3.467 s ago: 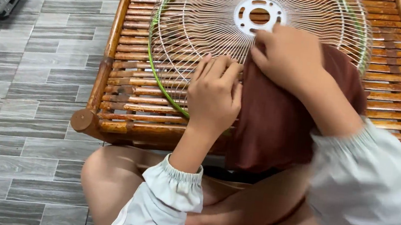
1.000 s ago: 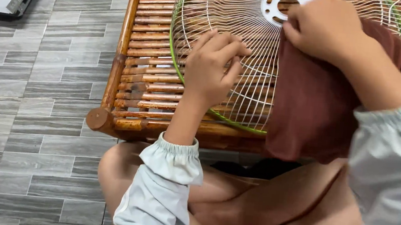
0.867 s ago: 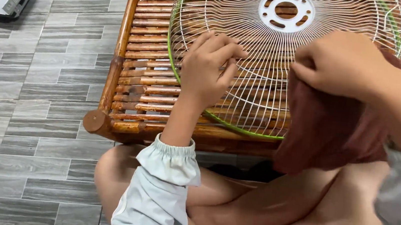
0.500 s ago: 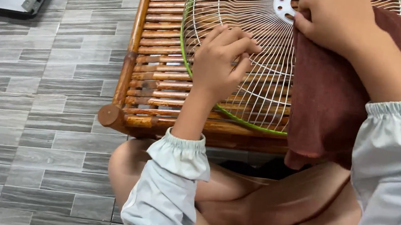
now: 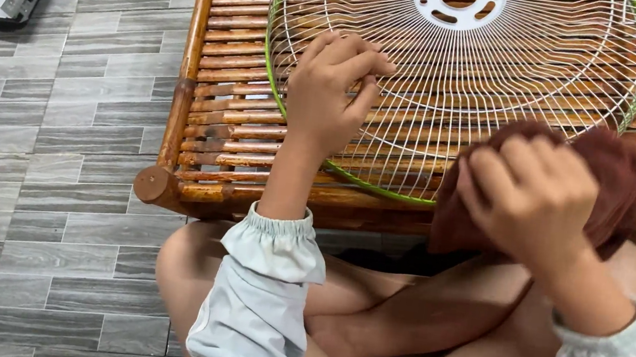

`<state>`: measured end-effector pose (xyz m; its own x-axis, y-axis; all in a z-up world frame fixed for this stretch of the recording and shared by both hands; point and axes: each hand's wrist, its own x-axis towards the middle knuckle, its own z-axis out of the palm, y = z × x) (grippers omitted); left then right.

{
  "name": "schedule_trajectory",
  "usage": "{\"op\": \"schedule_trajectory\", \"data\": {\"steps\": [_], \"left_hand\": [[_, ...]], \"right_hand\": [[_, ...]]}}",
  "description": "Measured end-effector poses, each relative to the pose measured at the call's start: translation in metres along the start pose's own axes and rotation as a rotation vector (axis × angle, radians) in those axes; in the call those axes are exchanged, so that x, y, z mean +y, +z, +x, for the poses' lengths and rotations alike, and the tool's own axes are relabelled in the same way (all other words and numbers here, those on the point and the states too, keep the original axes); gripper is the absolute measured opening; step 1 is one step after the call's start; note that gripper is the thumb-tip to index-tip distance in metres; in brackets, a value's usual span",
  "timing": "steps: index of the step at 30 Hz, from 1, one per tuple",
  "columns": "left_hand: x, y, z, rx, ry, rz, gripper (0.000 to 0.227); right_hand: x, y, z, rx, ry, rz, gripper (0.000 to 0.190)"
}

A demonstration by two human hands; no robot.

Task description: Cleaning a metal fan grill using a cloth

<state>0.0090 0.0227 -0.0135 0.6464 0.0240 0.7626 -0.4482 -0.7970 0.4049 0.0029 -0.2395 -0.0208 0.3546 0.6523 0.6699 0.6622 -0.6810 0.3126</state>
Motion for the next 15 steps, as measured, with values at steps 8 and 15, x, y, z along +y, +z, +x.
{"op": "schedule_trajectory", "data": {"steps": [8, 15], "left_hand": [[-0.001, -0.002, 0.001, -0.018, 0.038, 0.033, 0.019], [0.002, -0.003, 0.003, -0.027, 0.054, 0.041, 0.019]], "right_hand": [[-0.002, -0.007, 0.008, -0.123, 0.051, 0.115, 0.012], [0.035, 0.059, 0.075, -0.177, 0.086, 0.082, 0.027]]}}
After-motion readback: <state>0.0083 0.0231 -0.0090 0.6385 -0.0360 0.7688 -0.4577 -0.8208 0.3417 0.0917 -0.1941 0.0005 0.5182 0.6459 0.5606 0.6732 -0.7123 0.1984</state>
